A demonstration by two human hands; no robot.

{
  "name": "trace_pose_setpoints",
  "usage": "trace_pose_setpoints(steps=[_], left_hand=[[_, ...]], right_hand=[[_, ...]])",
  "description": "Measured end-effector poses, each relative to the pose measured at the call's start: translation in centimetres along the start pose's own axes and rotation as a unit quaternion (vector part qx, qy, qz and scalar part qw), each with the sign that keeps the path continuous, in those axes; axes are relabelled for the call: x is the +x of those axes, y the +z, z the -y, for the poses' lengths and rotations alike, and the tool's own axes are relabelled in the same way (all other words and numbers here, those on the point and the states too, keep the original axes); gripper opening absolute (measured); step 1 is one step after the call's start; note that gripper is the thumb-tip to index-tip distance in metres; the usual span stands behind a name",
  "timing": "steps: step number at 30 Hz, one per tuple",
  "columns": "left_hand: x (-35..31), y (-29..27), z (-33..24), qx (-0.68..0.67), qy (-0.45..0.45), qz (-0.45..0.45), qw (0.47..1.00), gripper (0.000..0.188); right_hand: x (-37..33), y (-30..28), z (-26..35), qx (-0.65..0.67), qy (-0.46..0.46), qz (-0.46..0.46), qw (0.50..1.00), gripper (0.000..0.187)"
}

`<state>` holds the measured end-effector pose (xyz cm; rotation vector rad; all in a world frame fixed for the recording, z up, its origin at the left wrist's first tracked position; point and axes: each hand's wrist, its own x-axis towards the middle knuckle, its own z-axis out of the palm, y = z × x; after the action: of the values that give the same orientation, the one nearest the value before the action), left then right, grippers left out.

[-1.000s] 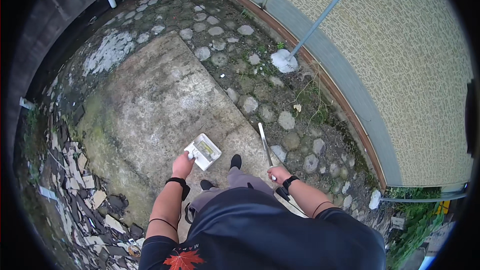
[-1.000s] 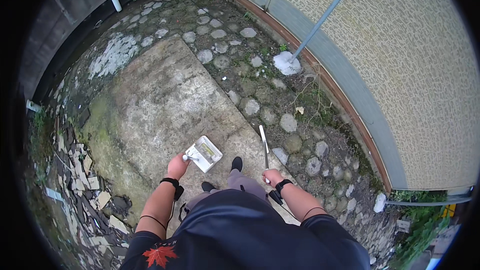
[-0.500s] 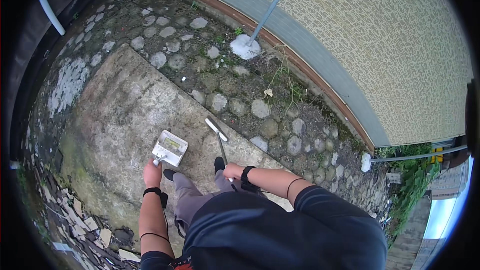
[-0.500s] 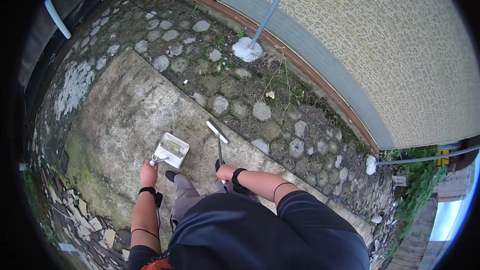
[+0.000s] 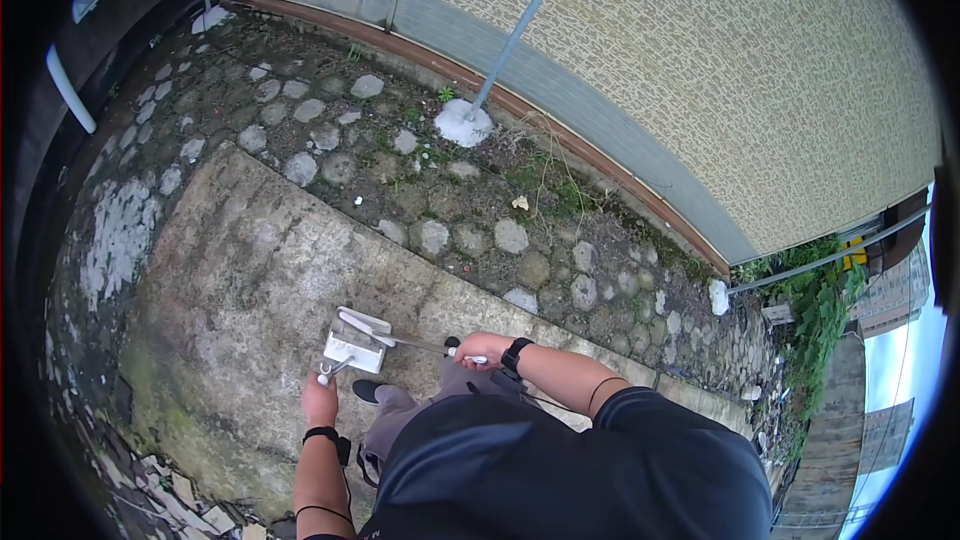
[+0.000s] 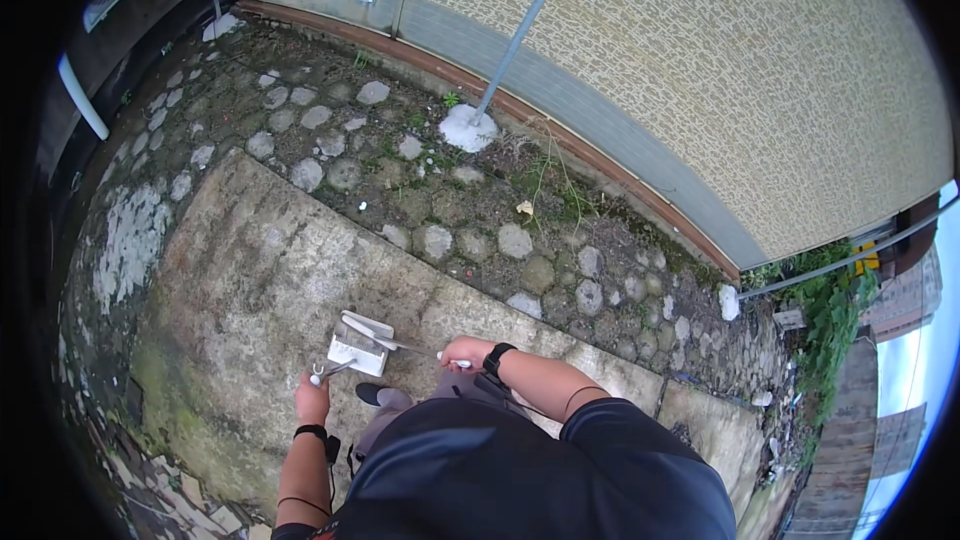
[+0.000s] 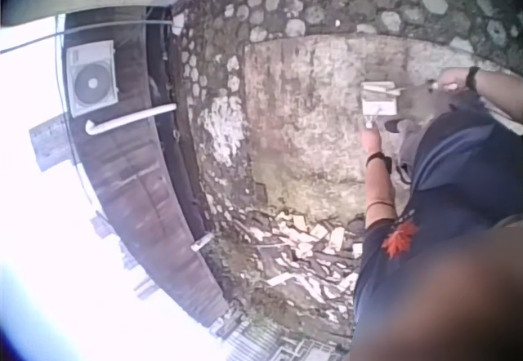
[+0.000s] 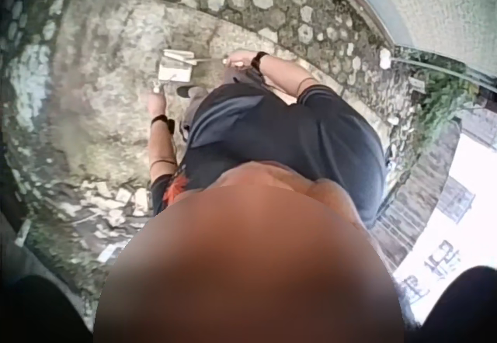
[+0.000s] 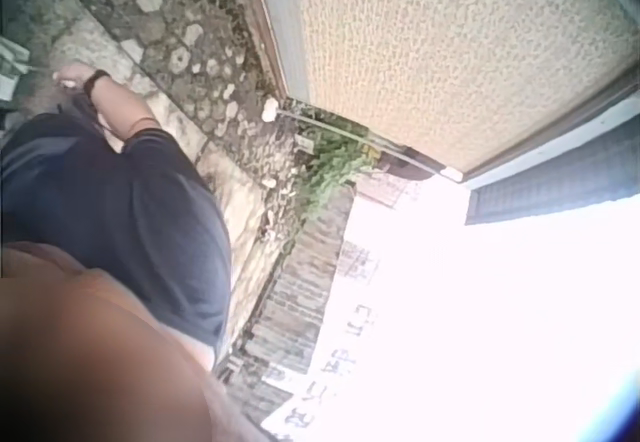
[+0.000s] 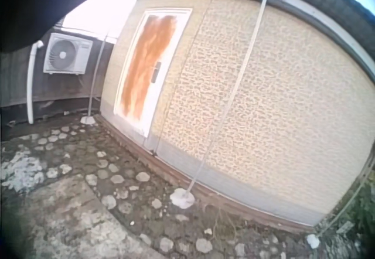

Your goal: Scraping and gathering debris on a concrete floor using a manual scraper.

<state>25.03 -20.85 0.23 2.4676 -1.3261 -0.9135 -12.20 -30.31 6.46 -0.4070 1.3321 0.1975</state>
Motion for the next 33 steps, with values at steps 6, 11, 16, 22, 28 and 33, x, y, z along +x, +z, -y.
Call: trace_pose_setpoints(steps=[6,11,16,22,28,33], left_hand=[[2.5,-0.8,-0.7,-0.023,-0.001,0.006,1.0,0.03],[6.2,-2.6,-2.7,-0.009,0.018,0.002,1.0,0.031],[8.7,-3.6,-7.2,-0.033,0.027,-0.004,0.999,0.032],[13.1,-1.6,-14.5,0.026,0.038,0.012,0.999,0.031],[17.6,-0.1,-22.1,0.049,0.094,0.034,0.994,0.028],[20.3,1.1,-25.3,0.092,0.158,0.103,0.978,0.029]], right_hand=[[-1.1,-2.1,1.9,0.107,-0.053,-0.079,0.99,0.006],[3.6,-5.2,4.2,-0.002,-0.132,-0.179,0.975,0.01],[9.4,-9.1,8.1,-0.582,-0.313,-0.194,0.725,0.013],[10.7,-10.6,11.7,-0.25,-0.188,-0.185,0.932,0.012],[6.1,-12.5,13.4,-0.031,-0.126,-0.096,0.987,0.016],[1.4,-14.0,11.3,0.078,-0.088,-0.025,0.993,0.018]])
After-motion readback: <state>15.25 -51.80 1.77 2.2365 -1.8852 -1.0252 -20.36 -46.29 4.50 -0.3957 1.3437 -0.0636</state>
